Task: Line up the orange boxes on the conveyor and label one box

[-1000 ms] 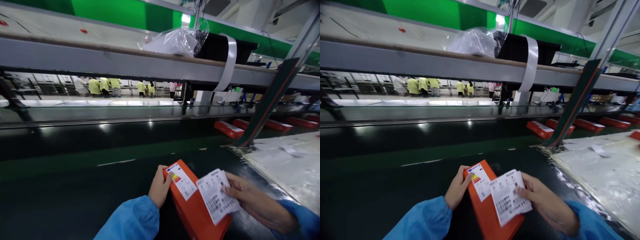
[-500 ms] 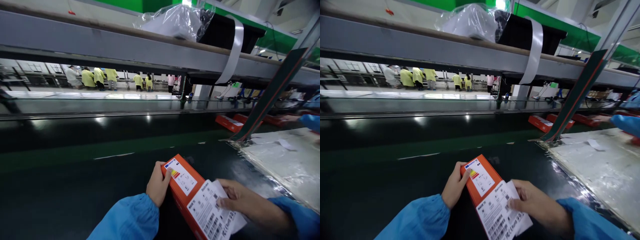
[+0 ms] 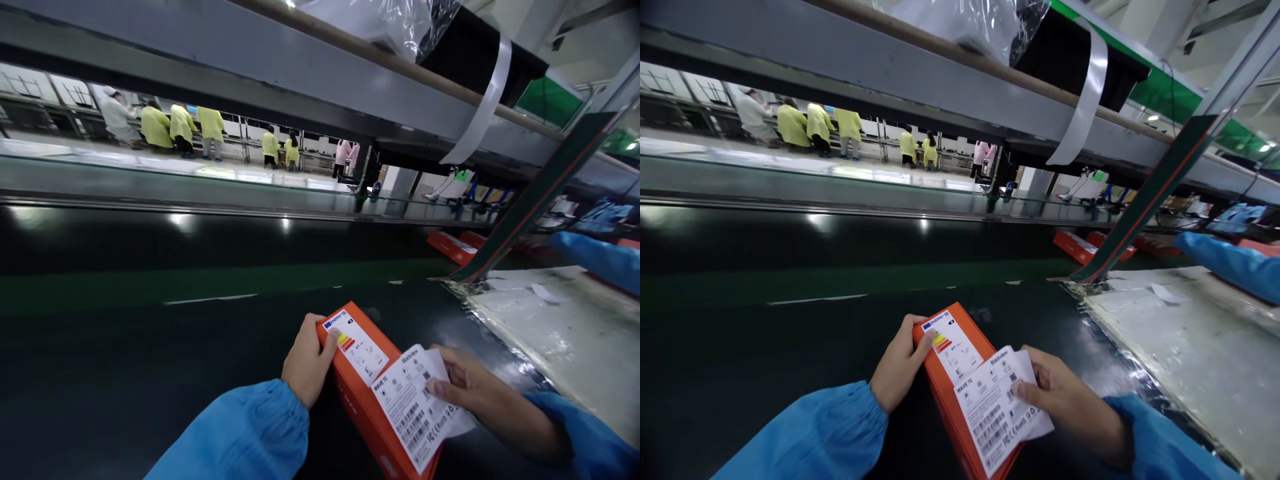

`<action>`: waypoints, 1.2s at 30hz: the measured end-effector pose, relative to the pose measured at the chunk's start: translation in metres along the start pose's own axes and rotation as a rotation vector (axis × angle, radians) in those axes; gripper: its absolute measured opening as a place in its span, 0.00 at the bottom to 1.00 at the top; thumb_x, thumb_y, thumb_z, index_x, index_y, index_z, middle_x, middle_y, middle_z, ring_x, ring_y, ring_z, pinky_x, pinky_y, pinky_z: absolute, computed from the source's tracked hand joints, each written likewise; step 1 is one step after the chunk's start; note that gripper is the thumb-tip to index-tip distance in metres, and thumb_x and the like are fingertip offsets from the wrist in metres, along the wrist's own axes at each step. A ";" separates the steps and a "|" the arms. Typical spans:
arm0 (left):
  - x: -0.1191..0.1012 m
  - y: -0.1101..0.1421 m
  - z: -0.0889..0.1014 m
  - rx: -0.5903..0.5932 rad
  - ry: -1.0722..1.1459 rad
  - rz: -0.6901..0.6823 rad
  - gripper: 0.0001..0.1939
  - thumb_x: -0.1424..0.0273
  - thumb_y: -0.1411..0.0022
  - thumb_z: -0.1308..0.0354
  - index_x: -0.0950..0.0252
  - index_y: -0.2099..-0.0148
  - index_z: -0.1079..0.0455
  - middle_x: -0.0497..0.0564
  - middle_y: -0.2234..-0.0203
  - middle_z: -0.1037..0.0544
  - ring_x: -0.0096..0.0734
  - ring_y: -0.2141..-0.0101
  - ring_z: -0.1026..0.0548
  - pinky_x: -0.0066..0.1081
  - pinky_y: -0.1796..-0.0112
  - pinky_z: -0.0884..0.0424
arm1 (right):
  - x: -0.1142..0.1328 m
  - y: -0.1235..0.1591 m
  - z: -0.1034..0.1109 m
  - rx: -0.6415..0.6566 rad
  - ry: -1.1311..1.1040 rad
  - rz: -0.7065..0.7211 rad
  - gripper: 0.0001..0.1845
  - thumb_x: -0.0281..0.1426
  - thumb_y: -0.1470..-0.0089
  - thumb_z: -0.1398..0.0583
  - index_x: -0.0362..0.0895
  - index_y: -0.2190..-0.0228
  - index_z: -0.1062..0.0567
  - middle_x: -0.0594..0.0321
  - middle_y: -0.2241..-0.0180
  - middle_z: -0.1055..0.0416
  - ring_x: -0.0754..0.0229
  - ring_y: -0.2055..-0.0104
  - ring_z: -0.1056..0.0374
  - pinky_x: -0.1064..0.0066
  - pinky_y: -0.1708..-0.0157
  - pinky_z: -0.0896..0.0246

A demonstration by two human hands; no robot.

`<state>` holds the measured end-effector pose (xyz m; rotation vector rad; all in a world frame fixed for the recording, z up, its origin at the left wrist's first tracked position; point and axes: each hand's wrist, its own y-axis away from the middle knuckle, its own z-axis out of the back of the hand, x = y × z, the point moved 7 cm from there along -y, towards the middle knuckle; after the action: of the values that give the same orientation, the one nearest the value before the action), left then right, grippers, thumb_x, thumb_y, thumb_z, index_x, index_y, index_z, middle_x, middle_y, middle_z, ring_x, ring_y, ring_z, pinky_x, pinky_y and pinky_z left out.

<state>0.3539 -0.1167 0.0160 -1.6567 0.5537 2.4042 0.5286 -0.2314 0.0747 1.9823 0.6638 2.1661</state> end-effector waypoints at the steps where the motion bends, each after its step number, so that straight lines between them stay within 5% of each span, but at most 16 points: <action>1: 0.001 0.000 0.000 0.007 0.004 0.013 0.14 0.61 0.35 0.55 0.64 0.53 0.46 0.52 0.56 0.33 0.33 0.57 0.31 0.33 0.58 0.34 | 0.000 0.001 0.000 0.000 0.013 -0.005 0.26 0.45 0.51 0.38 0.38 0.64 0.41 0.45 0.57 0.32 0.56 0.60 0.30 0.72 0.64 0.32; 14: 0.003 -0.001 0.001 0.031 0.007 0.022 0.17 0.57 0.38 0.58 0.63 0.53 0.47 0.51 0.57 0.33 0.33 0.57 0.30 0.34 0.58 0.33 | -0.002 0.000 -0.001 0.038 -0.014 0.004 0.25 0.42 0.48 0.39 0.36 0.63 0.42 0.42 0.57 0.33 0.61 0.62 0.30 0.73 0.64 0.32; 23: 0.002 0.000 0.002 0.023 0.001 0.007 0.31 0.43 0.51 0.62 0.62 0.54 0.48 0.52 0.57 0.33 0.35 0.57 0.30 0.36 0.58 0.32 | -0.003 0.000 -0.001 0.044 -0.015 -0.010 0.24 0.41 0.48 0.38 0.35 0.62 0.42 0.42 0.56 0.33 0.58 0.59 0.30 0.71 0.61 0.32; 36: 0.003 -0.001 0.002 0.020 0.008 0.005 0.32 0.43 0.51 0.61 0.62 0.54 0.48 0.51 0.58 0.32 0.35 0.58 0.29 0.36 0.58 0.32 | -0.001 -0.002 -0.003 0.061 -0.041 0.034 0.23 0.39 0.47 0.39 0.34 0.61 0.40 0.42 0.58 0.32 0.56 0.59 0.30 0.68 0.62 0.31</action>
<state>0.3513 -0.1154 0.0135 -1.6589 0.5821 2.3888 0.5257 -0.2309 0.0725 2.0773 0.7036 2.1419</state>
